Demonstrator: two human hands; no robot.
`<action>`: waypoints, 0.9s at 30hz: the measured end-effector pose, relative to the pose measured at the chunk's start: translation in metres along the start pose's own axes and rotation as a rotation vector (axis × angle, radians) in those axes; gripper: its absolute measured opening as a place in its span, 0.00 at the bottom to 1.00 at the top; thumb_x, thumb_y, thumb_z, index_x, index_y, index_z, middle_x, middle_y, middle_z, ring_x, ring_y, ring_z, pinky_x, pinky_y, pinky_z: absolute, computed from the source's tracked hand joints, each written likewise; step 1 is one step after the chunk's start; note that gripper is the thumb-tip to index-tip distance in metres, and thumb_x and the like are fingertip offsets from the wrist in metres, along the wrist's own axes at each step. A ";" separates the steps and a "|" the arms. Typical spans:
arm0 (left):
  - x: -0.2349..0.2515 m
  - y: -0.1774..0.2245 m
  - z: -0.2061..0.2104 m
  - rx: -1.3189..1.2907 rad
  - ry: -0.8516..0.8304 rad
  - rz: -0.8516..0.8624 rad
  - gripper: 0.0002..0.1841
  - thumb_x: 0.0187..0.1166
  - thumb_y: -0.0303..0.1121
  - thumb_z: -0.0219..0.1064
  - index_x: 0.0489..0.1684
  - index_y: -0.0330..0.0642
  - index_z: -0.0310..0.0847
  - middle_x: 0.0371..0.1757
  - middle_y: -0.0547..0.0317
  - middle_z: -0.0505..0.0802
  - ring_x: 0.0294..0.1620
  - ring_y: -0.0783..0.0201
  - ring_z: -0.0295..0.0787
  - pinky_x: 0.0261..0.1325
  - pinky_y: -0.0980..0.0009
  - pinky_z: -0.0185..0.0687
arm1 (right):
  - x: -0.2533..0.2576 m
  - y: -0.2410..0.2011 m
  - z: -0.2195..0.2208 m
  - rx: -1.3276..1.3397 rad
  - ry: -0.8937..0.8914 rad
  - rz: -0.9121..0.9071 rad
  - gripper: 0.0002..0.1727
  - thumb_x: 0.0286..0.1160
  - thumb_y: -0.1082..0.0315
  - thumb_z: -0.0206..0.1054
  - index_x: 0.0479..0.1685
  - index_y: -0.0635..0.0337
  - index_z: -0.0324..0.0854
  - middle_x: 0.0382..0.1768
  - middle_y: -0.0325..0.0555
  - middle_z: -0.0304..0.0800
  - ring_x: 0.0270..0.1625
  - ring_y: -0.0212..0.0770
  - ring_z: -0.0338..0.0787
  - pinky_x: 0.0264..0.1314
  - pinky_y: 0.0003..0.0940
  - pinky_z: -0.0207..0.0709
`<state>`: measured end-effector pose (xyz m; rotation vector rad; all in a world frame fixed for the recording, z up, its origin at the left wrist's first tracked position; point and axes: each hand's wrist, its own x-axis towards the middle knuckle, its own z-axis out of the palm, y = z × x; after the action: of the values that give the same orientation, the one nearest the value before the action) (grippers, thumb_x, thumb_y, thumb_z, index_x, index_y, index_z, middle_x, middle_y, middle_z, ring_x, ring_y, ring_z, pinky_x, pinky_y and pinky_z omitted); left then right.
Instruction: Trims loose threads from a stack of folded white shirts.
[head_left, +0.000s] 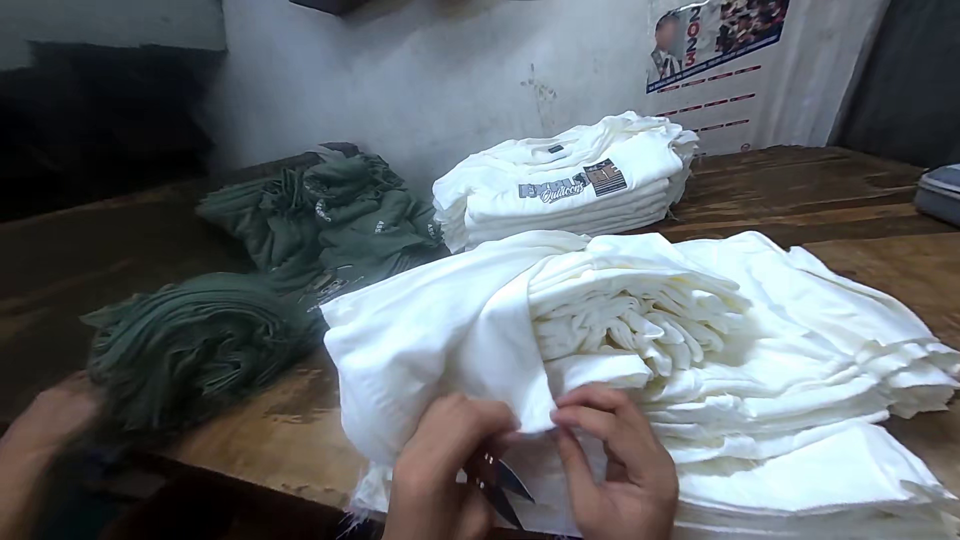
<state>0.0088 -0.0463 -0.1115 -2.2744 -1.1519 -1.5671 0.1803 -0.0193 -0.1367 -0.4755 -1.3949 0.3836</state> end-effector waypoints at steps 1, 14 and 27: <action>0.004 0.002 0.000 -0.016 0.022 -0.053 0.08 0.87 0.38 0.62 0.44 0.48 0.85 0.38 0.69 0.90 0.35 0.83 0.82 0.40 0.86 0.78 | 0.004 -0.001 0.003 0.120 0.012 0.052 0.05 0.72 0.78 0.73 0.40 0.62 0.92 0.45 0.44 0.95 0.51 0.30 0.94 0.53 0.22 0.91; -0.005 0.016 -0.019 -0.095 0.011 -0.133 0.18 0.68 0.49 0.82 0.55 0.62 0.91 0.52 0.70 0.88 0.53 0.78 0.85 0.55 0.81 0.84 | -0.027 -0.014 -0.049 -0.384 -0.101 -0.252 0.04 0.82 0.66 0.68 0.43 0.48 0.88 0.42 0.30 0.89 0.49 0.25 0.83 0.68 0.28 0.64; 0.001 0.000 -0.007 0.263 0.066 0.386 0.08 0.80 0.37 0.72 0.52 0.60 0.88 0.46 0.71 0.91 0.46 0.67 0.78 0.57 0.67 0.65 | -0.029 -0.011 -0.042 -0.333 -0.112 -0.205 0.03 0.83 0.65 0.68 0.42 0.48 0.86 0.43 0.30 0.88 0.49 0.25 0.83 0.66 0.26 0.66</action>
<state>0.0038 -0.0488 -0.1074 -2.0974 -0.7868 -1.2533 0.2179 -0.0472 -0.1596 -0.5818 -1.6090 0.0092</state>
